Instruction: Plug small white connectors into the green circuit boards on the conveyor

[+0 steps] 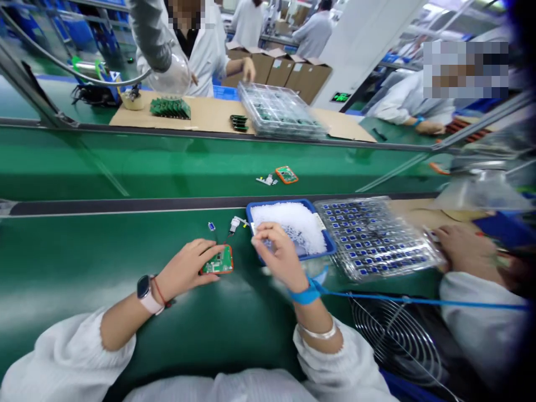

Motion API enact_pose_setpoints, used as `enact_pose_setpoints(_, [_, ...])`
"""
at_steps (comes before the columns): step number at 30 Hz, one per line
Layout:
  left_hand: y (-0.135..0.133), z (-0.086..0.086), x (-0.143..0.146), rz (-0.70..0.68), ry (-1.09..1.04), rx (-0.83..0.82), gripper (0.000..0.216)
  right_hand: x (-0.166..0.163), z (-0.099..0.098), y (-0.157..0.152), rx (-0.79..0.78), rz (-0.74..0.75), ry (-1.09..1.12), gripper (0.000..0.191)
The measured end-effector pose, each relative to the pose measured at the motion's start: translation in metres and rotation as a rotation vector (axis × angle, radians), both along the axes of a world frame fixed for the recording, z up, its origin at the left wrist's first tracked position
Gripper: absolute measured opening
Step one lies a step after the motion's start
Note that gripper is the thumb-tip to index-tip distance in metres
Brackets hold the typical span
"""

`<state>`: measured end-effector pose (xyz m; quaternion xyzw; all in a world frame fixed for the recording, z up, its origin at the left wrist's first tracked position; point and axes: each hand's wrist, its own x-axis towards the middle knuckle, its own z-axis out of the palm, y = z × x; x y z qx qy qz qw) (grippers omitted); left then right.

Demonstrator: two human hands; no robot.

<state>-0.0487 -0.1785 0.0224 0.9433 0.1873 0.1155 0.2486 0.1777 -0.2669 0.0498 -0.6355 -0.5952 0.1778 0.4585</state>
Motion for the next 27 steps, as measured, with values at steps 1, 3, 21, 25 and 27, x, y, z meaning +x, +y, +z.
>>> enact_pose_setpoints(1, [0.001, 0.001, 0.000, 0.002, 0.019, -0.013, 0.059, 0.019, 0.001, -0.004, 0.013, -0.065, -0.052, 0.010])
enact_pose_setpoints(3, [0.006, 0.007, 0.003, 0.043, 0.021, -0.118, 0.059, 0.059, -0.003, -0.014, -0.011, -0.200, -0.182, 0.011])
enact_pose_setpoints(21, [0.195, -0.010, 0.004, 0.691, -0.048, 0.191, 0.075, 0.143, -0.048, -0.046, -0.154, -0.525, -0.551, 0.011])
enact_pose_setpoints(25, [0.200, -0.020, -0.006, 0.722, -0.023, 0.242, 0.070, 0.141, -0.053, -0.043, -0.172, -0.542, -0.584, 0.010])
enact_pose_setpoints(27, [0.198, -0.020, -0.006, 0.752, -0.110, 0.260, 0.065, 0.139, -0.055, -0.040, -0.187, -0.557, -0.613, 0.009])
